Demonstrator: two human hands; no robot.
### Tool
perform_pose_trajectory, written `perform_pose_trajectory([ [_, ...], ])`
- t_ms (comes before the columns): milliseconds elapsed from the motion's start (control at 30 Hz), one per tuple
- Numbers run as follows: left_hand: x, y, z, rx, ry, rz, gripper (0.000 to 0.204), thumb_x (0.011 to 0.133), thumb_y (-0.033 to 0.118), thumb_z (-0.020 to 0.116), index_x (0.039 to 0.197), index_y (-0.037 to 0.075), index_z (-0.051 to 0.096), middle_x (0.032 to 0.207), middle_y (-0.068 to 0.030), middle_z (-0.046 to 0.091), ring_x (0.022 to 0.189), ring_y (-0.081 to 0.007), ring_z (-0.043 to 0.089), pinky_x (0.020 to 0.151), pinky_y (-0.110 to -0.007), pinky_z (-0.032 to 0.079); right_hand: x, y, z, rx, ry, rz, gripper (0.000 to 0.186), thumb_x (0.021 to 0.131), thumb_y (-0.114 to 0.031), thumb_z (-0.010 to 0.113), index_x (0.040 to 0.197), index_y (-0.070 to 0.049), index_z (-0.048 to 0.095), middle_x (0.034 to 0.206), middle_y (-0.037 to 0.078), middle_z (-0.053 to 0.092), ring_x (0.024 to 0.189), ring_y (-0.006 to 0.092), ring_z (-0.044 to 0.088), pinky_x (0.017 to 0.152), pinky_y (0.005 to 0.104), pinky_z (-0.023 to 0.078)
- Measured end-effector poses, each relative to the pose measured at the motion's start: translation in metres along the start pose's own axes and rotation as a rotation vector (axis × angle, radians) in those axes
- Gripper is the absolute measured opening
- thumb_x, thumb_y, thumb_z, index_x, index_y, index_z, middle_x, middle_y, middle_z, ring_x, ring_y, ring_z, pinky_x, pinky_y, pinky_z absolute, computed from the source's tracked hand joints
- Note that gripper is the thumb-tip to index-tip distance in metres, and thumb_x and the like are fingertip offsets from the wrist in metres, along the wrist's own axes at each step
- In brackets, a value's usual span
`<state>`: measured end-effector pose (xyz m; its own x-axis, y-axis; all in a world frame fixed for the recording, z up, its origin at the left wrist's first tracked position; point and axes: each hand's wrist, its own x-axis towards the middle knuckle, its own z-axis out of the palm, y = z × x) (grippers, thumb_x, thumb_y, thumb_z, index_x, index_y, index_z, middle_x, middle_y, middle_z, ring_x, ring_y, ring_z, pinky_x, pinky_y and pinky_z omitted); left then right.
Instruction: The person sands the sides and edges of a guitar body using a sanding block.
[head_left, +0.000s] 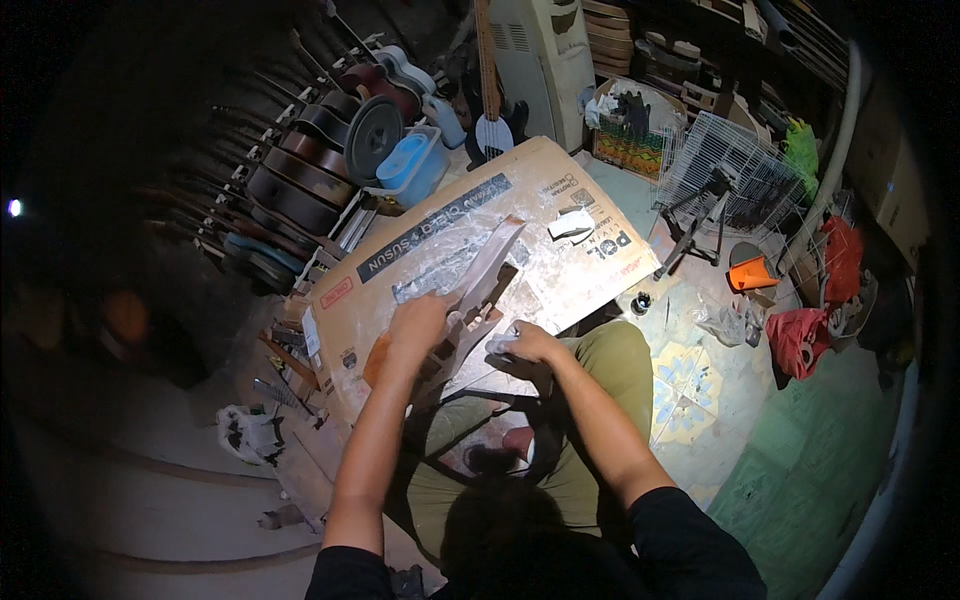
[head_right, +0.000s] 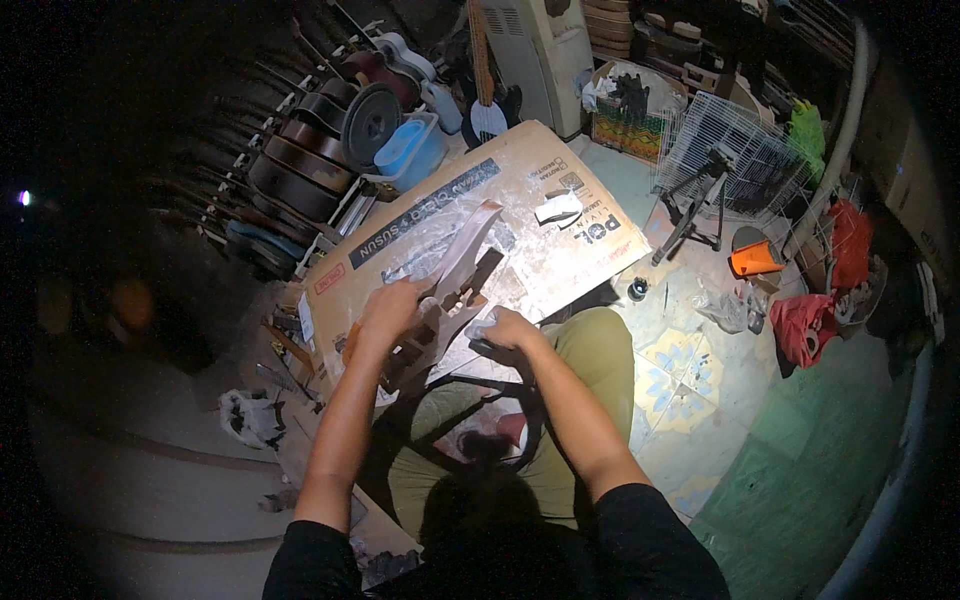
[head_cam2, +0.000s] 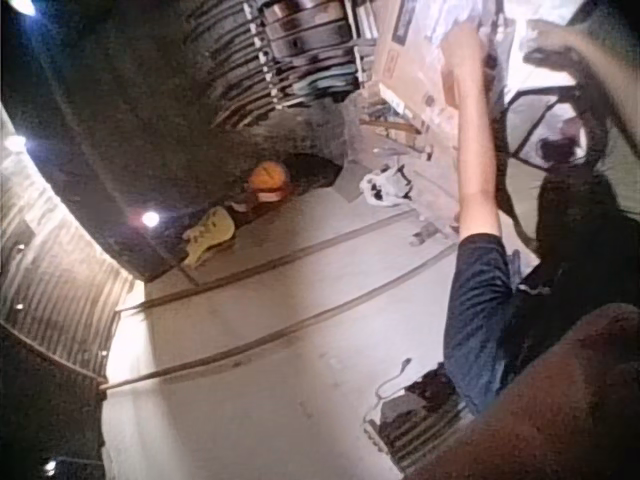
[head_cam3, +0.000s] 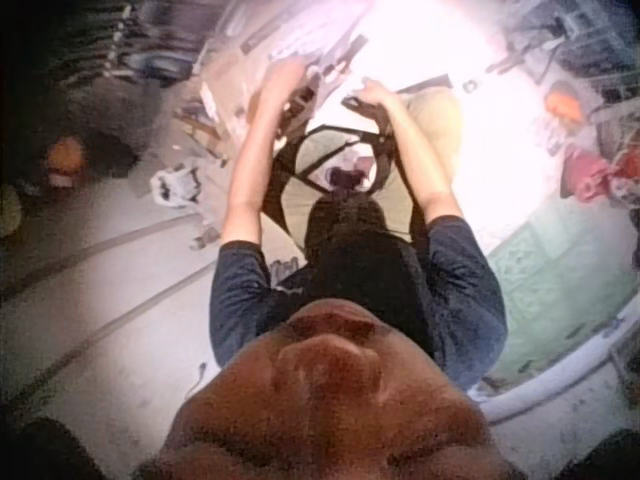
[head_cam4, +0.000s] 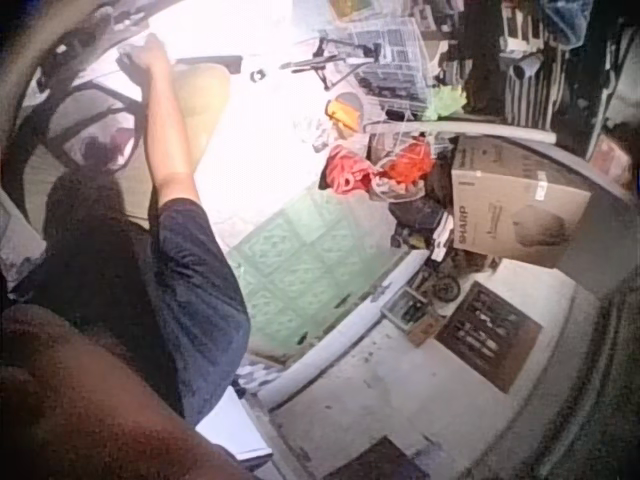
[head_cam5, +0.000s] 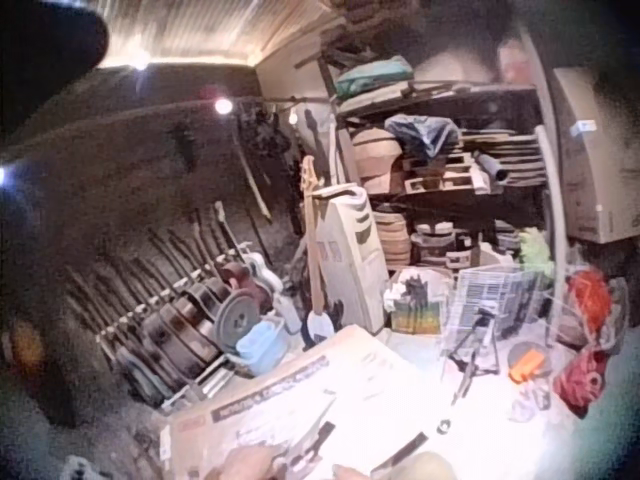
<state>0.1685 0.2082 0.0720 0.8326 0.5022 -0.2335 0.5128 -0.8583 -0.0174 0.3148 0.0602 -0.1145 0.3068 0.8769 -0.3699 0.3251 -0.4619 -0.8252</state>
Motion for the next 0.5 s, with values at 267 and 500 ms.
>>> perform_pose_trajectory([
  [267, -0.046, -0.025, -0.011, -0.167, 0.209, -0.152, 0.046, 0.075, 0.033, 0.079, 0.118, 0.017, 0.071, 0.1, -0.0168, 0.073, 0.093, -0.0367, 0.07, 0.082, -0.048, 0.055, 0.018, 0.025, 0.009, -0.131, 0.309, 0.159, 0.074, 0.069, -0.049, 0.084, 0.118, 0.001, 0.06, 0.103, 0.028, 0.069, 0.1, 0.0401, 0.068, 0.09, 0.044, 0.054],
  [500, -0.064, -0.037, 0.002, -0.216, 0.319, -0.195, 0.053, 0.069, 0.043, 0.083, 0.112, 0.014, 0.073, 0.096, -0.0164, 0.074, 0.089, -0.0362, 0.071, 0.079, -0.047, 0.056, 0.023, 0.034, 0.001, -0.057, 0.548, 0.169, 0.05, 0.078, -0.038, 0.08, 0.111, -0.002, 0.07, 0.103, 0.024, 0.071, 0.1, 0.0413, 0.067, 0.088, 0.045, 0.053],
])
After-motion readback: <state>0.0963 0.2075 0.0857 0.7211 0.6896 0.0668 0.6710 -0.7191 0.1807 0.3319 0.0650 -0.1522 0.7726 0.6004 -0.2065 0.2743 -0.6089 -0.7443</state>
